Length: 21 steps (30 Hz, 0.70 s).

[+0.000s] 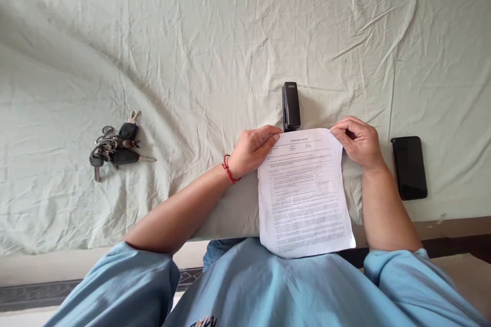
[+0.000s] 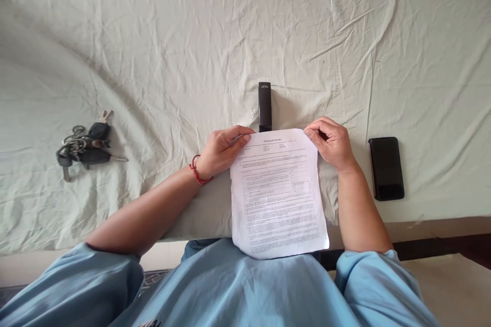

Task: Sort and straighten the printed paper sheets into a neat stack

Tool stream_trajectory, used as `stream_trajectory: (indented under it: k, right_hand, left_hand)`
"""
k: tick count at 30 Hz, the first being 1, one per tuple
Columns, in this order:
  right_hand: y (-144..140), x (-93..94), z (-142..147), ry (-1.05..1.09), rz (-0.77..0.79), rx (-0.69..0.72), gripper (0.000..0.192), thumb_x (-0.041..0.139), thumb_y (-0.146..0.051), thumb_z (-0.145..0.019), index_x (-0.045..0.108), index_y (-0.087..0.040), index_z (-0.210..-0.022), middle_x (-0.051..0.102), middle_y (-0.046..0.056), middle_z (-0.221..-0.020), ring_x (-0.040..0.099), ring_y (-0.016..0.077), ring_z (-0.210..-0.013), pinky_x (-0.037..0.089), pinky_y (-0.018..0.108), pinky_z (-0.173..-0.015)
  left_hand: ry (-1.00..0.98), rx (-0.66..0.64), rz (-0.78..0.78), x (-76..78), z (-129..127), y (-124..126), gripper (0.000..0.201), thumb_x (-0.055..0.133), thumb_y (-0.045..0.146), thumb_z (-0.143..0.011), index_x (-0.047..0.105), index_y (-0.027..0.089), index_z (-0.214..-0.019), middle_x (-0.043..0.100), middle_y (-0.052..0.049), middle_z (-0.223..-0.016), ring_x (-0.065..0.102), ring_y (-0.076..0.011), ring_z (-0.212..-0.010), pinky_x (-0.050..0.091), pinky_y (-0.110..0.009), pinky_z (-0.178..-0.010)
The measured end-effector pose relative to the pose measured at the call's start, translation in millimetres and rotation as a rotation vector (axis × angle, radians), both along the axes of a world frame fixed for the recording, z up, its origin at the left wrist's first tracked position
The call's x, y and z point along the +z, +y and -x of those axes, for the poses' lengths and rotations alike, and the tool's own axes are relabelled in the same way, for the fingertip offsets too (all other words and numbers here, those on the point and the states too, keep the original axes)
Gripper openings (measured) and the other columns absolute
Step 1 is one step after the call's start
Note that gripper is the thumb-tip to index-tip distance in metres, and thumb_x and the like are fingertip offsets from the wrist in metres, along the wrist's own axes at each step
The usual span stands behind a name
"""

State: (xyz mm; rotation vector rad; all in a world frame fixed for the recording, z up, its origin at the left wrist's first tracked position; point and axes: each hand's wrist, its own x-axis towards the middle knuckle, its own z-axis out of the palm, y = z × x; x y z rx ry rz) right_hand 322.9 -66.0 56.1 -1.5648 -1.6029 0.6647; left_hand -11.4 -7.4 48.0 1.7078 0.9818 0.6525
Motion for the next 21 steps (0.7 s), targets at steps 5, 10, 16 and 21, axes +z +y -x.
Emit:
stream_trajectory:
  k: [5,10,16,21]
  right_hand:
    - [-1.6,0.3,-1.4,-0.012,-0.036,0.01,0.023,0.087,-0.049,-0.099,0.086,-0.032,-0.085,0.072,0.006,-0.098,0.06,0.0205,-0.077,0.05,0.04,-0.062]
    - [-2.0,1.9,-5.8,-0.033,-0.015,0.082,0.018,0.085,-0.04,-0.102,0.086,-0.031,-0.085,0.071,0.005,-0.096,0.06,0.0195,-0.076,0.048,0.039,-0.064]
    - [-1.2,2.5,-7.6,-0.028,0.0,0.1,0.021,0.086,-0.043,-0.102,0.085,-0.031,-0.085,0.071,0.005,-0.095,0.059,0.0185,-0.074,0.046,0.038,-0.062]
    - [-1.0,-1.0,-6.4,-0.084,-0.029,0.104,0.017,0.081,-0.033,-0.102,0.083,-0.029,-0.086,0.07,0.004,-0.096,0.058,0.0166,-0.071,0.046,0.037,-0.06]
  left_hand:
    - [-0.034,-0.008,0.029,-2.2,0.6,-0.8,0.037,0.061,0.047,-0.115,0.082,0.021,-0.13,0.09,-0.006,-0.103,0.076,-0.0165,-0.084,0.059,-0.029,-0.08]
    - [-0.044,-0.005,0.017,-6.6,1.5,-0.8,0.04,0.061,0.044,-0.115,0.073,0.021,-0.147,0.089,-0.004,-0.099,0.074,-0.0168,-0.082,0.061,-0.032,-0.088]
    - [-0.037,0.003,0.018,-6.0,0.7,0.1,0.04,0.061,0.046,-0.115,0.076,0.02,-0.143,0.093,-0.007,-0.111,0.079,-0.0177,-0.089,0.063,-0.032,-0.09]
    - [-0.038,0.005,0.033,-4.8,0.1,0.1,0.044,0.062,0.047,-0.115,0.08,0.018,-0.143,0.094,-0.008,-0.112,0.079,-0.0174,-0.089,0.063,-0.031,-0.088]
